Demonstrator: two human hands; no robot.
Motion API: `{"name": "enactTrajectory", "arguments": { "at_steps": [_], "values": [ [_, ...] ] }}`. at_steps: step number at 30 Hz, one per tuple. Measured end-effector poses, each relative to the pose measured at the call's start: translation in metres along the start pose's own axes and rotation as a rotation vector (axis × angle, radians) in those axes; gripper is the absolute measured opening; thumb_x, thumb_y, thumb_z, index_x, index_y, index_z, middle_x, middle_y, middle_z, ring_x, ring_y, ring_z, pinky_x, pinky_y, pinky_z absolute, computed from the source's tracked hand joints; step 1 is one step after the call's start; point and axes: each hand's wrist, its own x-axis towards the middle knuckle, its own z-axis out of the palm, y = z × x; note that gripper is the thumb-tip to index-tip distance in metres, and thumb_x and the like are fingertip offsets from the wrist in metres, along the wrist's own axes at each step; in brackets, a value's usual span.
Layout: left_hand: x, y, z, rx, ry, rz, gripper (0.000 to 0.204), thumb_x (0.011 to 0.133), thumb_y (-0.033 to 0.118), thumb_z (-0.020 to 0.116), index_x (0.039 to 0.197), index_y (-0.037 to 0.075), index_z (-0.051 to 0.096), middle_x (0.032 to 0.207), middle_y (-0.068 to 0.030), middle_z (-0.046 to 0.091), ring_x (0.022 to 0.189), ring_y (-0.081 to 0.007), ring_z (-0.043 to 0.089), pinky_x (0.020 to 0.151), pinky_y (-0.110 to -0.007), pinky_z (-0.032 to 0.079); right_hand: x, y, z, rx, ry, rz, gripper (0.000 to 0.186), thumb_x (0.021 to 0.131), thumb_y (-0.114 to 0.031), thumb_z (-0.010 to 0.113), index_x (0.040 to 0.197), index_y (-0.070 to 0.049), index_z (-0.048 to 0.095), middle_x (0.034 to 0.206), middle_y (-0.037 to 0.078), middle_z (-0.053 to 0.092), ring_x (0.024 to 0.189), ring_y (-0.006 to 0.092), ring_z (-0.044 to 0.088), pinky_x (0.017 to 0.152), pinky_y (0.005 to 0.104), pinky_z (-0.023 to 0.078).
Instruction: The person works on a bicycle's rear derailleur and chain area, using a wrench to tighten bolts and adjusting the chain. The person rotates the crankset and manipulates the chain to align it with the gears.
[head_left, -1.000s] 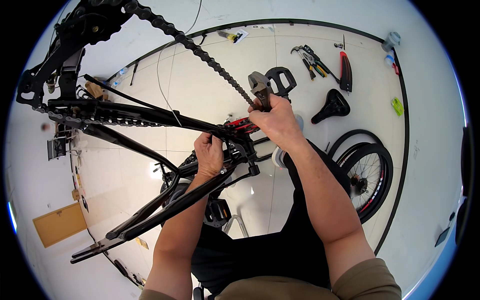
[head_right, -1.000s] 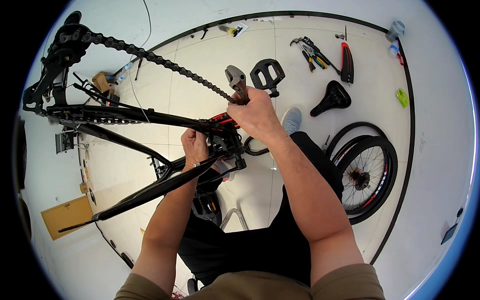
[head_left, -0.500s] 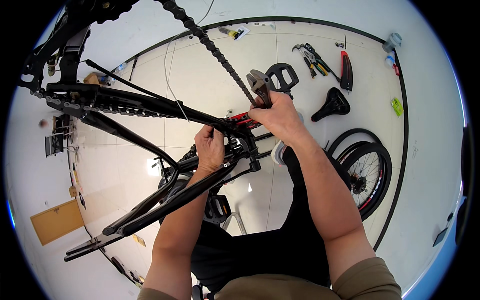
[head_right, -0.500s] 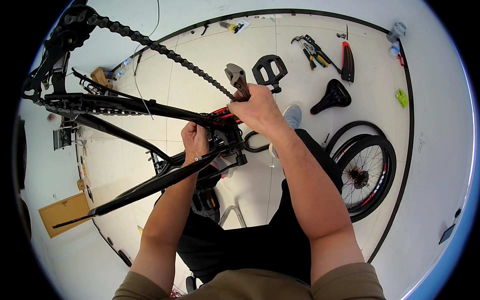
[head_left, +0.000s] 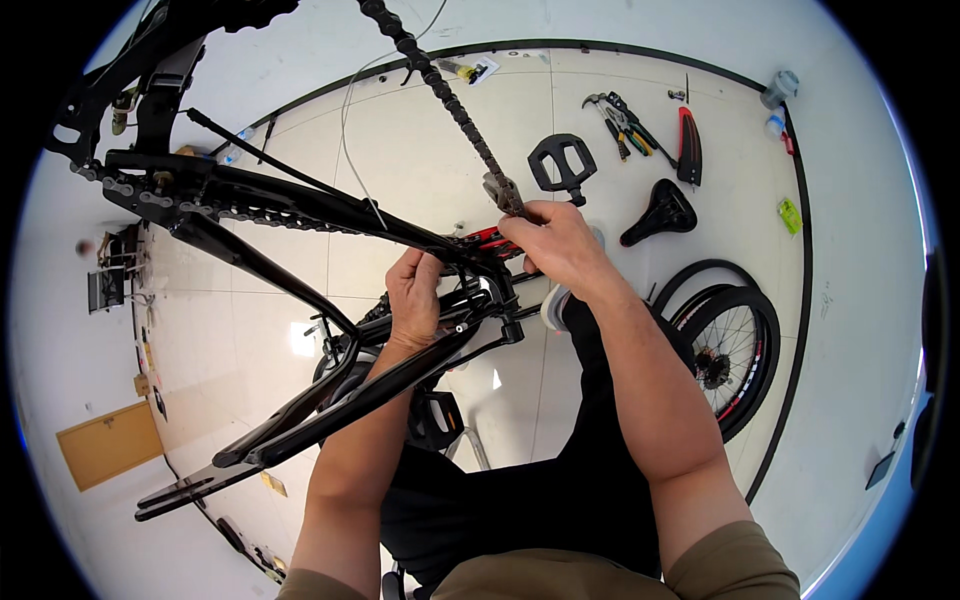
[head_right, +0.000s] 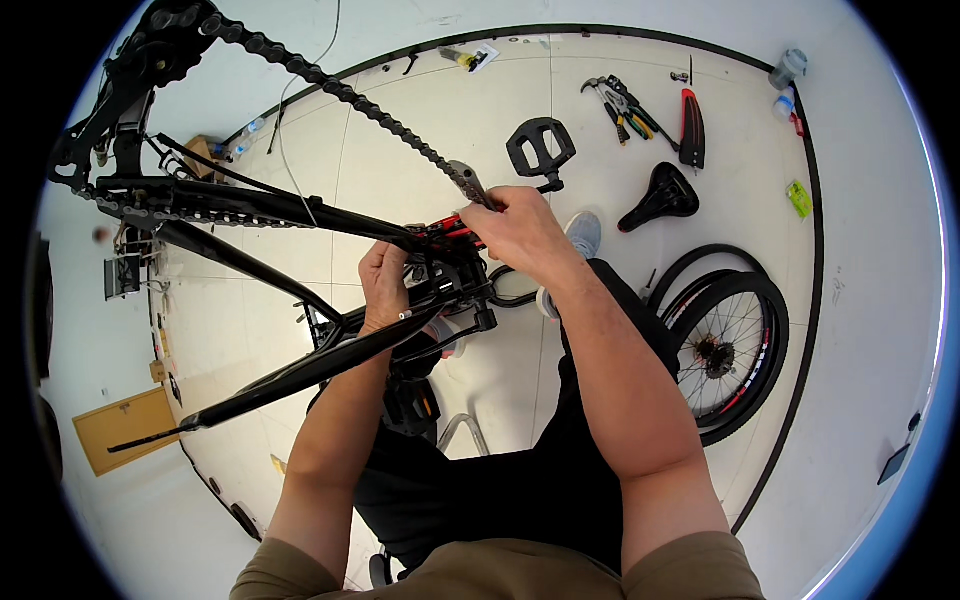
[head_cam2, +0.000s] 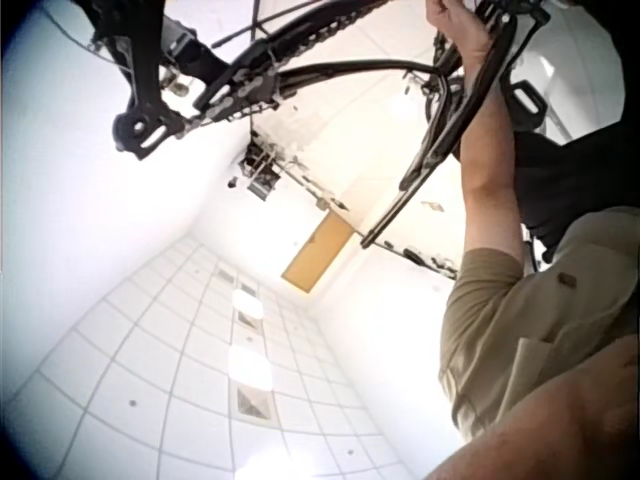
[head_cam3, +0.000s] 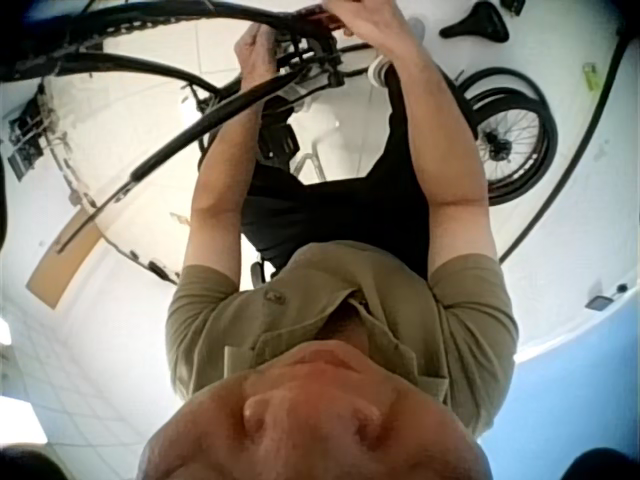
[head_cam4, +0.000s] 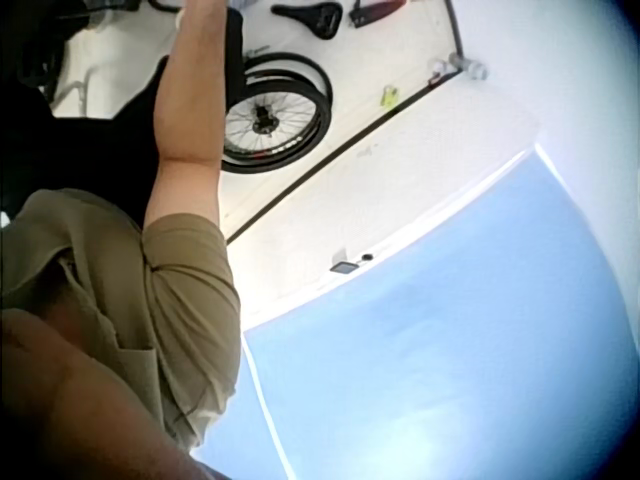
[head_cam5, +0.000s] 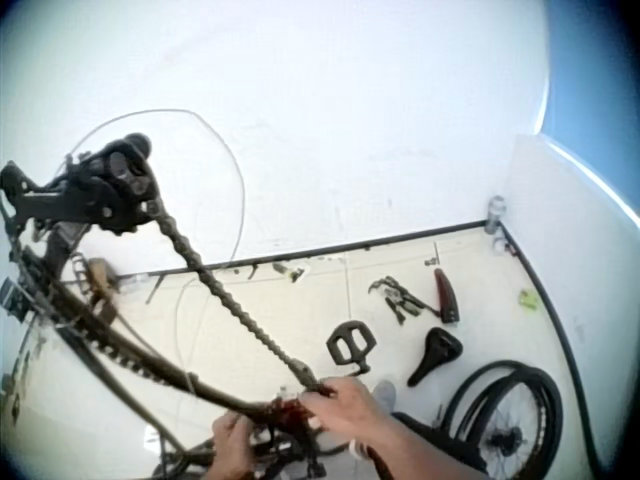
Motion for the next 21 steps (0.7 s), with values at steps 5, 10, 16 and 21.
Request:
{"name": "enactTrajectory", "arguments": {
  "at_steps": [5,10,16,21],
  "values": [
    [0.004,0.012,-0.003,-0.209,-0.051,-0.060,0.048,0.105,0.037,0.044,0.117,-0.005,0.064,0.102,-0.0081,0.067,0.093,-0.0148,0.060,0.089,-0.031,0.047,0.004,0.007,0.005,0.120,0.031,-0.056,0.026,0.084,-0.023,0.067,0.088,0.002,0.066,0.070,0.002,0.057,0.057,0.0077,0.049,0.047,0.0251,0.033],
    [0.011,0.030,0.001,-0.184,-0.076,-0.142,0.079,0.100,0.064,0.036,0.133,-0.006,0.053,0.117,-0.0150,0.065,0.104,-0.0203,0.060,0.088,-0.035,0.044,0.004,0.008,0.002,0.156,0.068,-0.039,0.028,0.080,-0.023,0.065,0.076,0.004,0.061,0.069,0.005,0.057,0.067,0.0128,0.053,0.062,0.0300,0.043],
    [0.012,0.026,-0.005,-0.294,-0.118,-0.038,0.052,0.101,0.037,0.048,0.132,-0.005,0.054,0.123,-0.0186,0.063,0.107,-0.0237,0.060,0.091,-0.036,0.044,0.005,0.007,0.008,0.175,0.083,-0.067,0.026,0.080,-0.024,0.066,0.076,0.002,0.062,0.068,0.003,0.055,0.062,0.0110,0.048,0.056,0.0292,0.036],
    [0.015,0.023,-0.016,-0.446,-0.271,-0.040,0.031,0.097,0.013,0.049,0.120,-0.003,0.062,0.118,-0.0170,0.067,0.115,-0.0257,0.058,0.106,-0.042,0.039,0.013,0.016,0.009,0.159,0.104,-0.089,0.024,0.080,-0.024,0.067,0.075,-0.002,0.063,0.065,0.000,0.052,0.055,0.0069,0.042,0.046,0.0263,0.027]
  ]
}}
